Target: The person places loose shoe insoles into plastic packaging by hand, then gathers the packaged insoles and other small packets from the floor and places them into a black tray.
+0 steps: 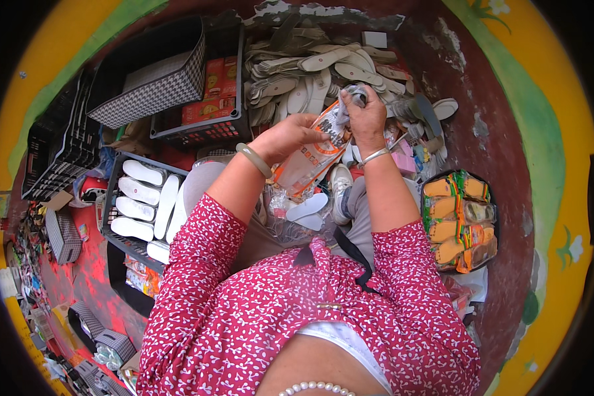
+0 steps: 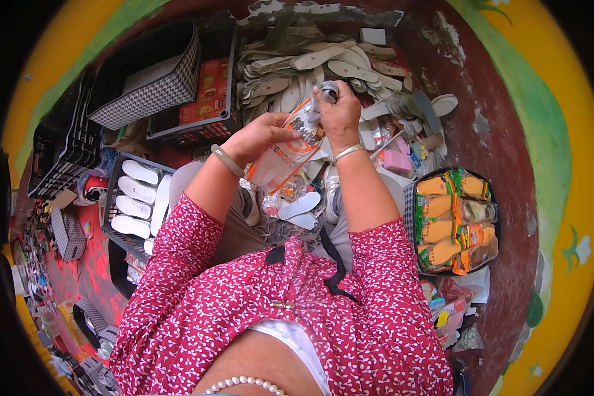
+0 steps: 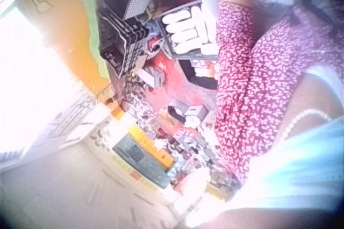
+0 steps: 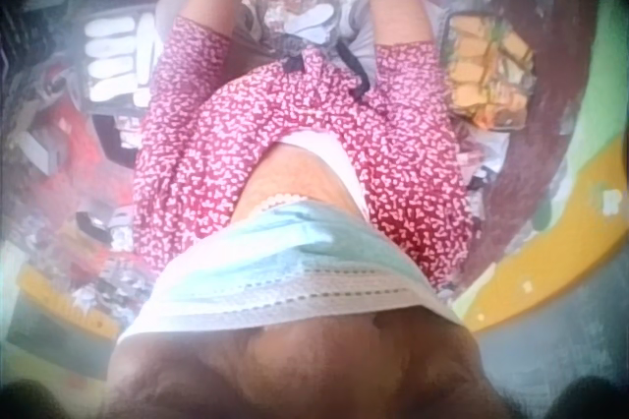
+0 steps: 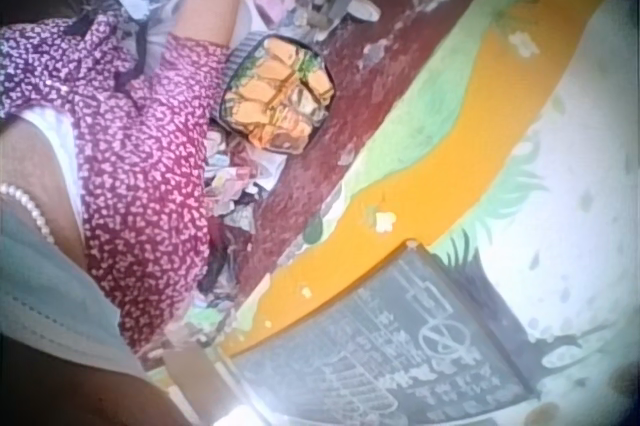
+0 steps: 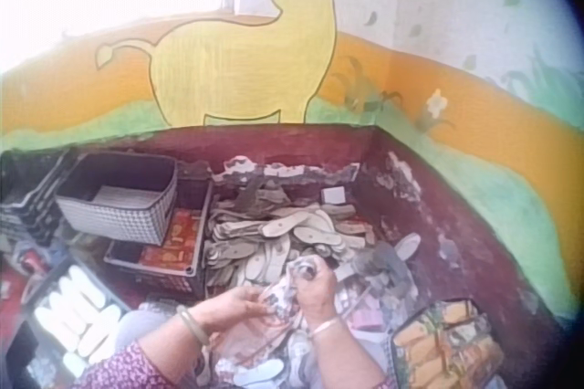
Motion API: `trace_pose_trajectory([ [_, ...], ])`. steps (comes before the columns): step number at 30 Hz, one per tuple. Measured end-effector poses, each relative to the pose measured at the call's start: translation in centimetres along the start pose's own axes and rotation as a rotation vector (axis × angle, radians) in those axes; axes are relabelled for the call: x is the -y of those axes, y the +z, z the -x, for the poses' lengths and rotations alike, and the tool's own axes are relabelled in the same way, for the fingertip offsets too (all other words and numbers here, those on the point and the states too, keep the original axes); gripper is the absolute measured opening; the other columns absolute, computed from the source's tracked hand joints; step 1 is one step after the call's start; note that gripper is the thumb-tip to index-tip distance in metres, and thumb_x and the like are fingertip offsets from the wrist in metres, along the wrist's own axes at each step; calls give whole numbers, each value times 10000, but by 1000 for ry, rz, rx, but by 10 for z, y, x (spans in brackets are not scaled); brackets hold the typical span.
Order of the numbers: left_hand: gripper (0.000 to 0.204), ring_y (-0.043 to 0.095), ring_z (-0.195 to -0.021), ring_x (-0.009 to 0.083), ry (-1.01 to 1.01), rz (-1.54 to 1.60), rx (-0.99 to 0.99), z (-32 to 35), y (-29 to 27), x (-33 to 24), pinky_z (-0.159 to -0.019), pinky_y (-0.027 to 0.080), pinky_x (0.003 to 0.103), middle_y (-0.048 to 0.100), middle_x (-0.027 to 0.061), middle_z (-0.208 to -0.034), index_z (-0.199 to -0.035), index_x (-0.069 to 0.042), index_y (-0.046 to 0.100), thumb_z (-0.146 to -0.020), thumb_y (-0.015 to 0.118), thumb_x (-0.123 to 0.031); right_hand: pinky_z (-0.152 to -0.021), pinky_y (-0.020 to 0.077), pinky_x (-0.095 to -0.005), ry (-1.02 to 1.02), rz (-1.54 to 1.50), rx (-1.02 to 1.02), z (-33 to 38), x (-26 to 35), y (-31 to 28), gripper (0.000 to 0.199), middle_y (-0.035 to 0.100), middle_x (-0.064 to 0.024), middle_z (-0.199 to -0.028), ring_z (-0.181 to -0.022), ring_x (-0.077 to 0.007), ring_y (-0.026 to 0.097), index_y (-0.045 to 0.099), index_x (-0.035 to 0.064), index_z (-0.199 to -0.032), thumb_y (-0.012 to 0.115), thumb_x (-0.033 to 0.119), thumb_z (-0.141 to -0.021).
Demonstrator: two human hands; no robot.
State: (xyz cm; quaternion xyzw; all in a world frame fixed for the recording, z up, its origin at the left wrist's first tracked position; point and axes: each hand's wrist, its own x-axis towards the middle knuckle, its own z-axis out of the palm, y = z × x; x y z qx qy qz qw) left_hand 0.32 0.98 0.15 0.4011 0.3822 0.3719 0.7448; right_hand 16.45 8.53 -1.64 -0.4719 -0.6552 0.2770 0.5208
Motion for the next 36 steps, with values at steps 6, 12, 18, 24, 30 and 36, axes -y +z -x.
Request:
trace_pose_trajectory([
  [6,257,621,-788,143,-18,53,29,-1,-3,2,-745,496,264,638,103,-922,-1061,68,548,-833,568,-51,-542,417,-265,137,-208,9,-4,-8,0,237,572,-16,-625,-562,-89,453,595,11,-757,716,214,-755],
  [12,227,625,-775,139,-15,45,9,-1,-2,0,-737,502,260,641,102,-908,-1025,64,557,-833,573,-56,-559,411,-236,245,-405,3,-5,-9,0,224,576,24,-672,-596,-63,458,607,5,-753,722,197,-760],
  [18,218,626,-771,139,-20,72,19,-2,-3,2,-735,505,263,642,103,-905,-1018,64,557,-836,572,-55,-607,440,-233,346,-641,-24,-7,-12,-1,149,609,2,-770,-656,-89,548,611,51,-833,717,125,-760],
  [24,234,625,-778,140,-20,88,31,-1,-3,1,-745,502,266,641,104,-912,-1028,67,554,-830,581,-55,-614,452,-247,386,-747,-93,-7,-2,-1,184,609,-17,-782,-662,-109,558,600,31,-861,717,133,-761],
  [30,248,624,-828,155,56,112,-42,11,-11,-4,-781,496,279,634,114,-948,-1055,70,543,-832,554,-36,-592,514,-309,531,-887,-332,-36,-40,-48,235,607,-57,-790,-688,-186,598,594,28,-893,691,216,-791],
  [36,253,634,-873,178,280,350,-71,13,-16,-20,-797,510,291,628,124,-1006,-1079,46,534,-838,538,-30,-959,385,-412,586,-1218,331,-30,-14,-55,671,546,-157,-1157,-1073,-268,516,459,-40,-1199,470,539,-859],
])
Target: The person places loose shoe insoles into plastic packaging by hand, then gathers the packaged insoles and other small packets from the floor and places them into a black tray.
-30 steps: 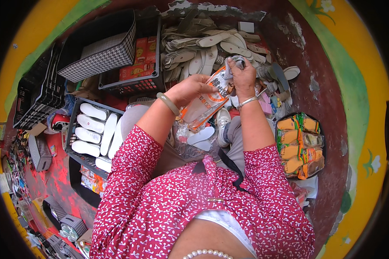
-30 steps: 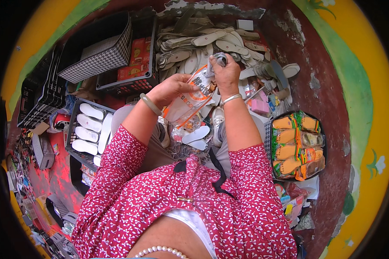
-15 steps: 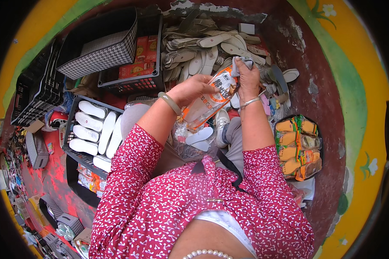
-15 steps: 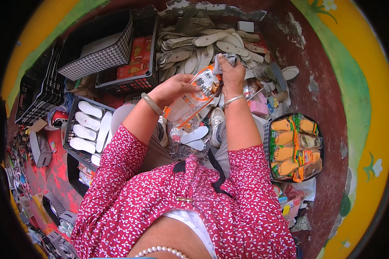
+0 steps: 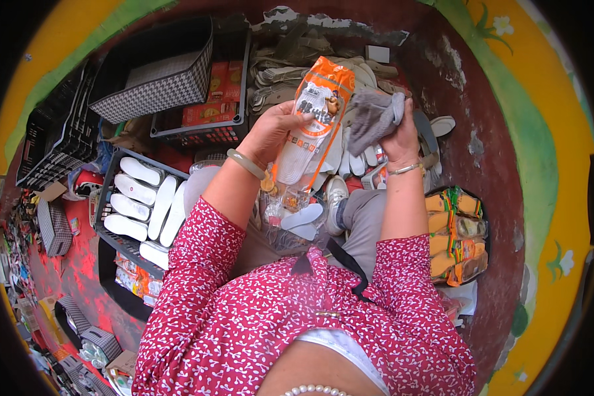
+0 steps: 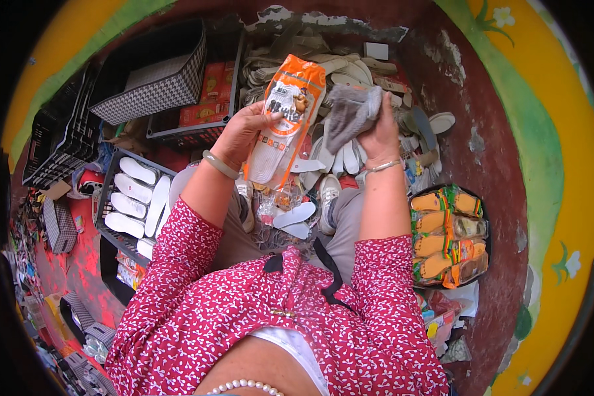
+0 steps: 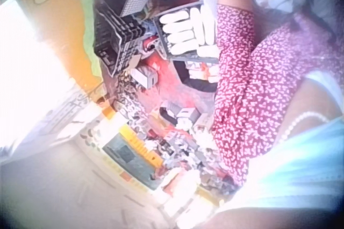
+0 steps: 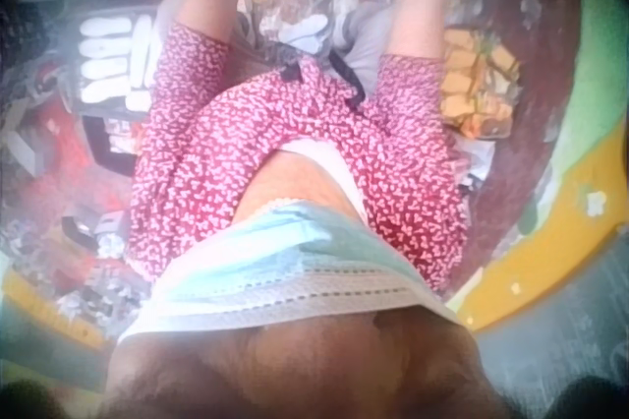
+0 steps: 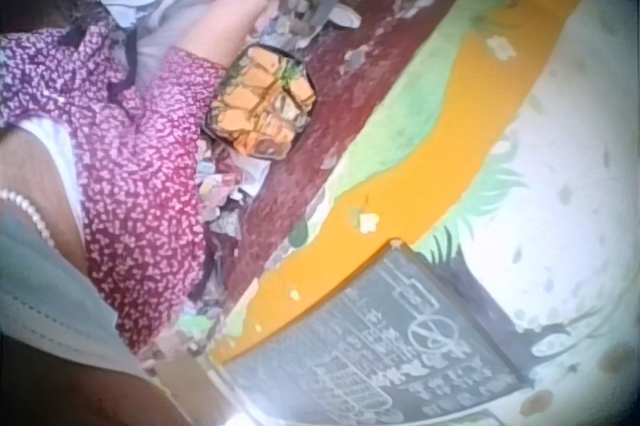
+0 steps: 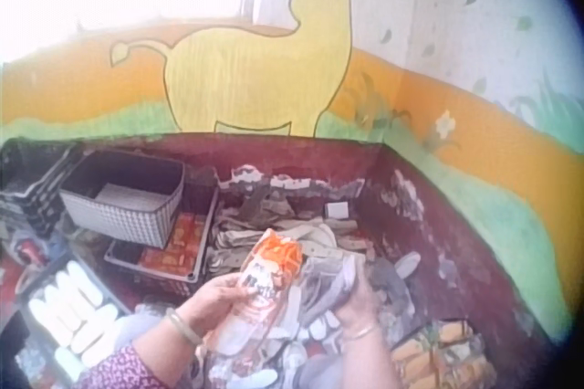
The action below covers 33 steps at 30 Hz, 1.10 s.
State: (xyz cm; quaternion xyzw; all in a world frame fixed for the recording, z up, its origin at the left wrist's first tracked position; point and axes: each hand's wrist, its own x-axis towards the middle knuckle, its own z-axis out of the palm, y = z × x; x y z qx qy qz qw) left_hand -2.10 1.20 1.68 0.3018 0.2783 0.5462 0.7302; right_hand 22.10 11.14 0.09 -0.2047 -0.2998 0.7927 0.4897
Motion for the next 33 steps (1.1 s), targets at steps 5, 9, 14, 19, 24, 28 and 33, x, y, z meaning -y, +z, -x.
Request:
trace_pose_trajectory([
  [5,238,635,-838,174,8,23,-4,-3,2,8,-776,515,310,633,119,-973,-1062,47,544,-843,540,-46,-942,404,-394,102,-170,148,5,-27,37,612,571,-103,-1133,-1053,-233,532,491,7,-1182,542,507,-833],
  [9,234,626,-831,160,-50,-95,-54,-7,0,18,-770,505,298,636,111,-949,-1057,41,553,-849,546,-66,-856,469,-329,84,-153,39,1,-46,27,357,626,-35,-1004,-948,-160,584,596,57,-1029,750,171,-727],
  [14,223,610,-815,134,-73,-307,-77,-11,1,28,-752,498,284,631,81,-935,-1044,30,559,-852,563,-83,-682,513,-264,-117,113,-179,1,-55,38,208,650,-58,-845,-741,-152,625,625,33,-893,716,-4,-709],
  [19,215,605,-813,130,-101,-345,-65,-13,9,39,-742,495,280,628,78,-935,-1039,33,561,-866,554,-95,-652,515,-280,-143,127,-417,0,-56,34,187,639,-56,-810,-705,-161,622,606,24,-857,695,-39,-705],
  [24,218,605,-802,141,-164,-234,-41,-14,10,41,-729,496,289,629,91,-938,-1044,45,554,-864,535,-77,-653,517,-293,-263,102,-492,-11,-62,21,208,624,-62,-818,-715,-177,616,587,20,-873,695,-35,-704],
  [28,220,617,-792,150,-139,-175,-36,-9,-4,46,-708,509,297,632,102,-947,-1047,46,548,-856,524,-61,-746,515,-333,-176,-141,-546,-34,-27,-48,159,610,-79,-896,-799,-201,611,562,25,-916,649,60,-788],
  [33,281,621,-895,212,-34,185,-97,-13,-13,26,-793,516,386,601,122,-1060,-1166,-18,464,-897,467,-102,-792,503,-371,-433,-10,-498,-14,9,-26,305,611,-60,-989,-896,-202,597,568,49,-1006,675,253,-805],
])
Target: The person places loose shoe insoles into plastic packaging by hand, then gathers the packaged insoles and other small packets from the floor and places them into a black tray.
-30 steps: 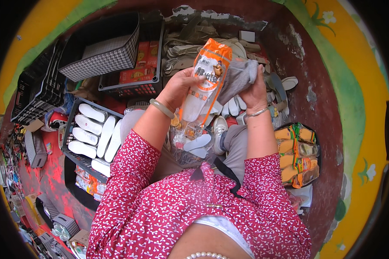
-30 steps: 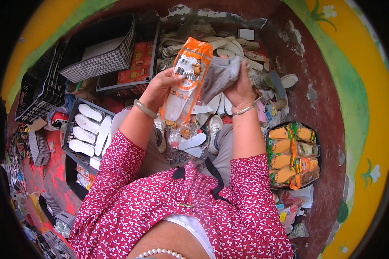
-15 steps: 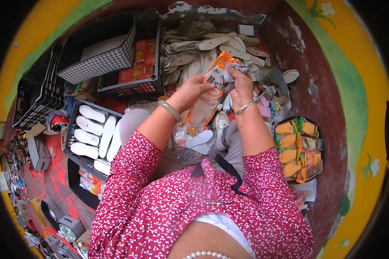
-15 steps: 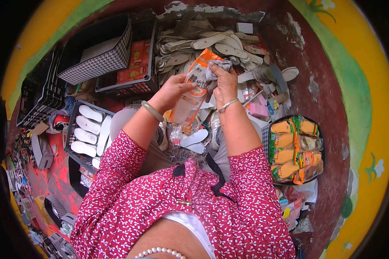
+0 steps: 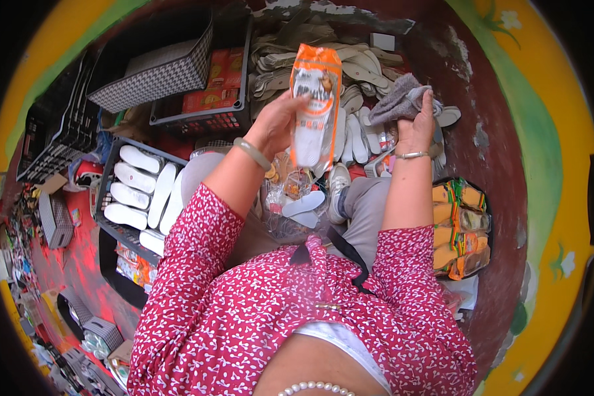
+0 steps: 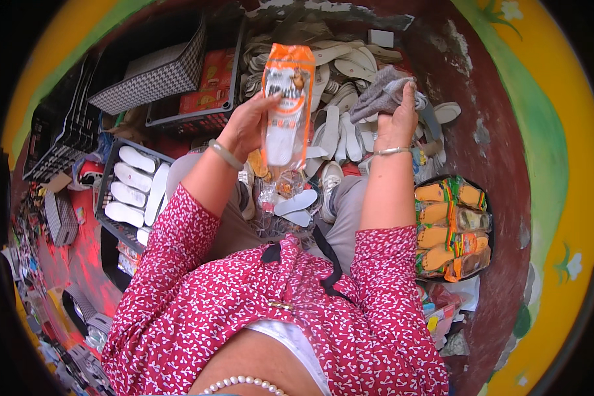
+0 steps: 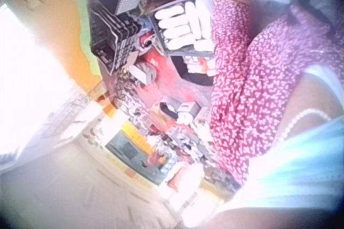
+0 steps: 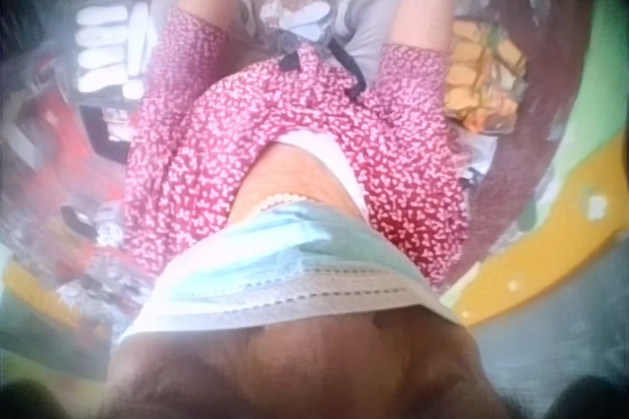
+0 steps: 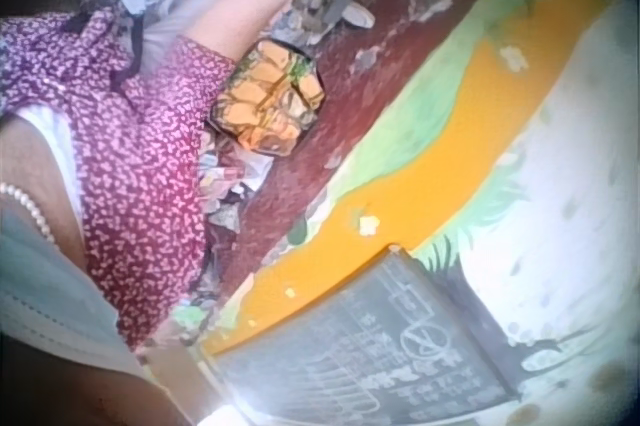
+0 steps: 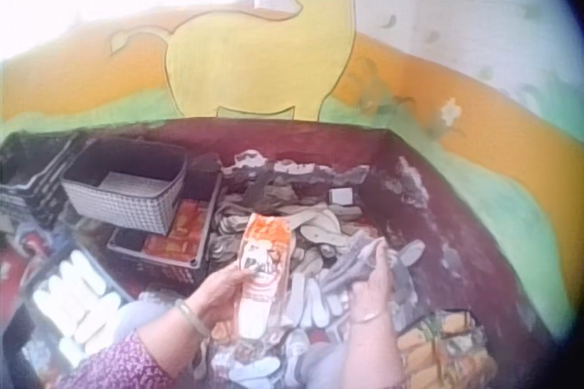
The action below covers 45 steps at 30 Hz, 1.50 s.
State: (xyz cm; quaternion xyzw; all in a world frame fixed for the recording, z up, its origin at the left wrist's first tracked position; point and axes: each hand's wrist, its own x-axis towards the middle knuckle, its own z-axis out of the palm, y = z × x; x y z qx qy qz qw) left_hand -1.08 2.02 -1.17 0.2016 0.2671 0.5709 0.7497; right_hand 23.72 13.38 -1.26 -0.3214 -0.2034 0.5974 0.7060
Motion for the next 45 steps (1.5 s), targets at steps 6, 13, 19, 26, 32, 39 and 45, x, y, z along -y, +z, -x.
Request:
trace_pose_trajectory([
  [6,301,549,-1036,249,-13,157,77,-12,-2,13,-881,451,471,548,111,-1135,-1193,-54,429,-945,380,-218,-835,475,-343,-186,662,613,69,-31,56,480,589,-62,-1082,-991,-176,564,507,59,-1202,617,352,-838],
  [13,367,581,-903,231,93,242,-225,-20,-23,8,-820,492,387,577,108,-1013,-1113,-32,496,-961,335,-325,-1080,196,-418,-580,1371,1112,101,-90,51,607,323,-158,-1400,-1326,-279,259,387,71,-1323,555,405,-844],
  [19,367,582,-862,232,253,231,-365,-17,-29,-5,-789,490,368,581,110,-990,-1088,-16,498,-965,326,-315,-1081,192,-424,-543,1242,1277,121,-82,54,576,343,-120,-1399,-1325,-253,269,381,88,-1332,564,345,-850],
  [26,284,596,-853,202,228,129,-284,-11,-21,-10,-780,488,348,603,106,-992,-1090,-14,509,-914,476,-235,-1070,214,-427,-566,1195,1317,122,-76,53,585,350,-119,-1397,-1307,-278,302,381,108,-1335,608,232,-811],
  [32,270,606,-893,266,283,357,-179,-17,-32,-14,-827,493,402,596,147,-1042,-1103,5,507,-913,479,-186,-1065,233,-429,-578,1209,1305,124,-71,55,668,358,-135,-1387,-1292,-291,327,398,105,-1324,664,104,-711],
  [39,298,505,-1091,284,545,465,-312,-10,-19,-36,-996,359,456,527,147,-1173,-1182,12,450,-936,422,-154,-1055,270,-357,-515,1181,1283,118,-73,48,668,341,-141,-1399,-1309,-277,303,406,87,-1323,678,74,-713],
  [45,350,451,-1171,305,539,448,-175,-7,-24,-43,-1019,303,534,473,137,-1253,-1251,-16,395,-938,416,-172,-837,471,-319,265,942,638,82,-55,37,406,600,-112,-1092,-938,-198,599,563,13,-1124,598,309,-848],
])
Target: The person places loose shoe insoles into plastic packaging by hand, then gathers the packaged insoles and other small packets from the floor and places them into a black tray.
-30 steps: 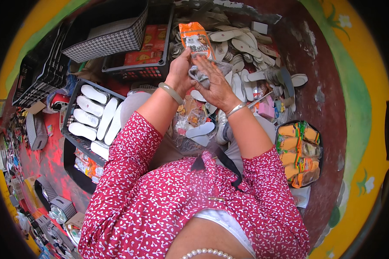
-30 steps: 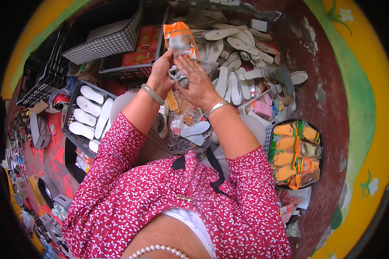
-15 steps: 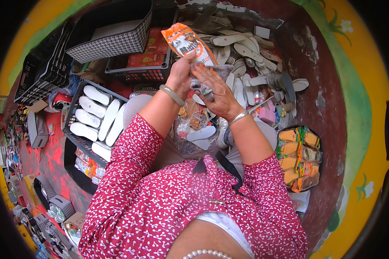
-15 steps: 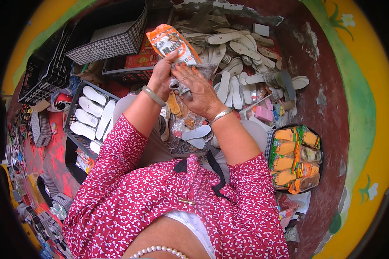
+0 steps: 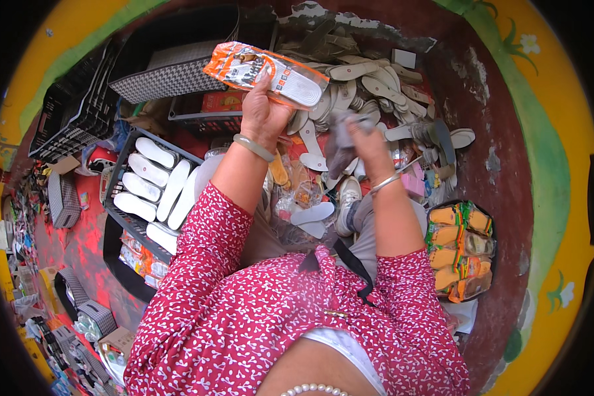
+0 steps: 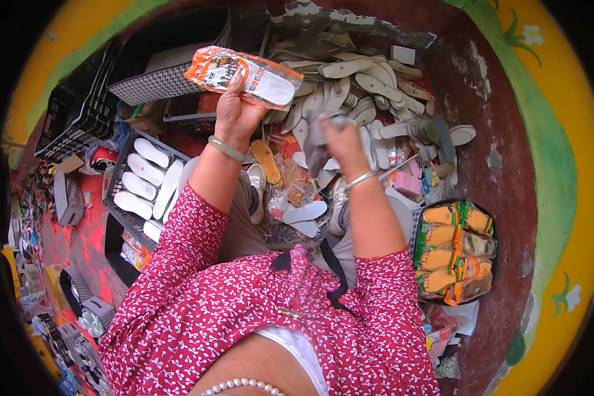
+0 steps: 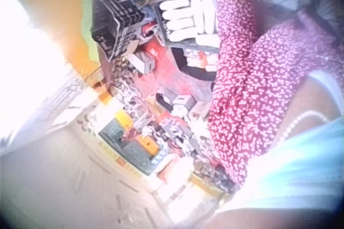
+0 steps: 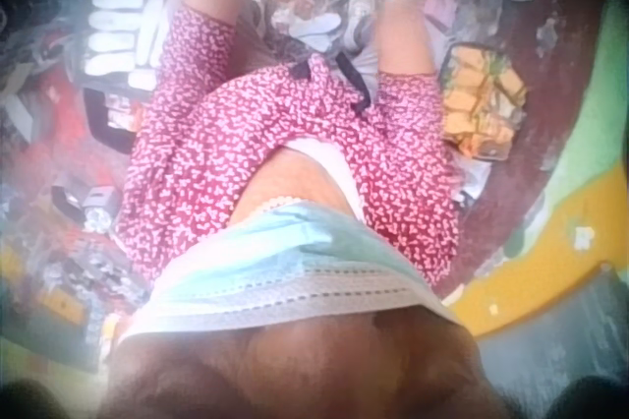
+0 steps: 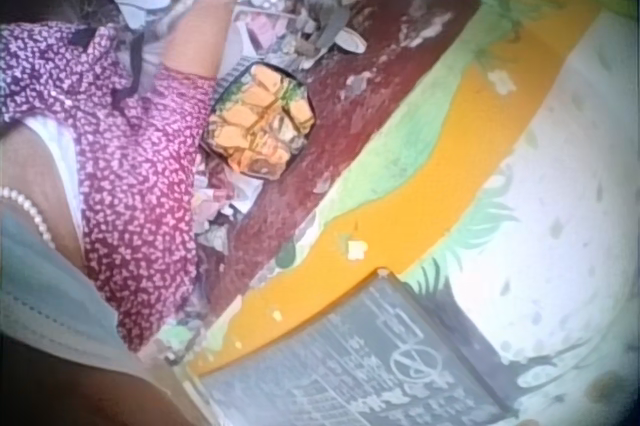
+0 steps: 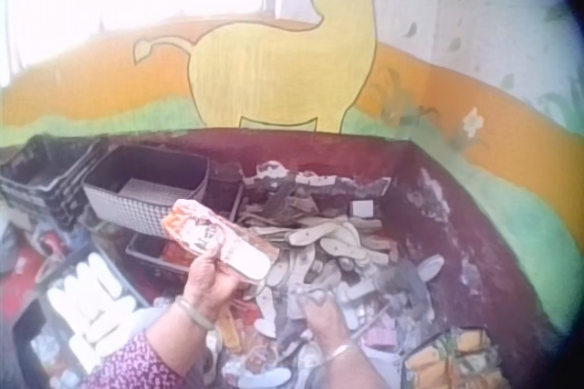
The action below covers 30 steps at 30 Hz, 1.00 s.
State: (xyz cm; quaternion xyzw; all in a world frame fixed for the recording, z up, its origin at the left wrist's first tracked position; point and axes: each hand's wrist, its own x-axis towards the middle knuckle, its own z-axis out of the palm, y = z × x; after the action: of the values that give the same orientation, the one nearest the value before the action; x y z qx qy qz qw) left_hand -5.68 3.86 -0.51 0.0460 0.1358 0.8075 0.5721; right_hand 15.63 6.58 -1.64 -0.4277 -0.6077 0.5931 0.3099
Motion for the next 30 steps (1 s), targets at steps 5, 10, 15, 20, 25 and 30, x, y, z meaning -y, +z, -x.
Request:
trace_pose_trajectory([
  [5,350,460,-1161,310,-141,-166,45,11,8,5,-997,341,512,480,151,-1235,-1249,-23,399,-935,419,-174,-923,413,-358,-117,-811,-101,-8,14,-45,665,573,-92,-1128,-1045,-215,539,519,-21,-1150,587,533,-788],
  [10,362,559,-1030,263,-343,-496,190,30,18,23,-885,461,420,544,124,-1135,-1218,-26,441,-917,479,-224,-991,351,-394,-179,-955,139,2,33,-48,879,522,-108,-1207,-1132,-229,479,465,-16,-1221,581,668,-682],
  [15,302,592,-947,163,-452,-882,385,36,8,40,-813,497,301,577,63,-1089,-1205,-28,492,-944,420,-163,-963,366,-290,-33,-684,258,-3,14,-17,838,502,-96,-1213,-1121,-165,477,330,-26,-1330,621,520,-765],
  [20,271,588,-923,137,-306,-810,298,36,-1,52,-791,482,268,596,56,-1044,-1164,-18,516,-935,430,-136,-869,416,-249,-64,-587,170,-5,15,1,537,551,-85,-1125,-1021,-129,522,430,-28,-1243,673,172,-808],
  [25,230,597,-851,123,-112,-866,260,34,3,57,-746,490,256,614,54,-977,-1082,-7,544,-906,509,-151,-773,468,-240,17,-634,159,-12,0,-3,363,623,-62,-961,-847,-118,592,521,-27,-1109,667,90,-798],
  [30,215,599,-840,139,-169,-631,138,29,0,49,-744,492,269,613,66,-943,-1047,-1,540,-905,518,-160,-708,491,-243,18,-623,109,-10,5,5,301,636,-69,-901,-767,-124,609,555,-25,-1054,667,67,-789],
])
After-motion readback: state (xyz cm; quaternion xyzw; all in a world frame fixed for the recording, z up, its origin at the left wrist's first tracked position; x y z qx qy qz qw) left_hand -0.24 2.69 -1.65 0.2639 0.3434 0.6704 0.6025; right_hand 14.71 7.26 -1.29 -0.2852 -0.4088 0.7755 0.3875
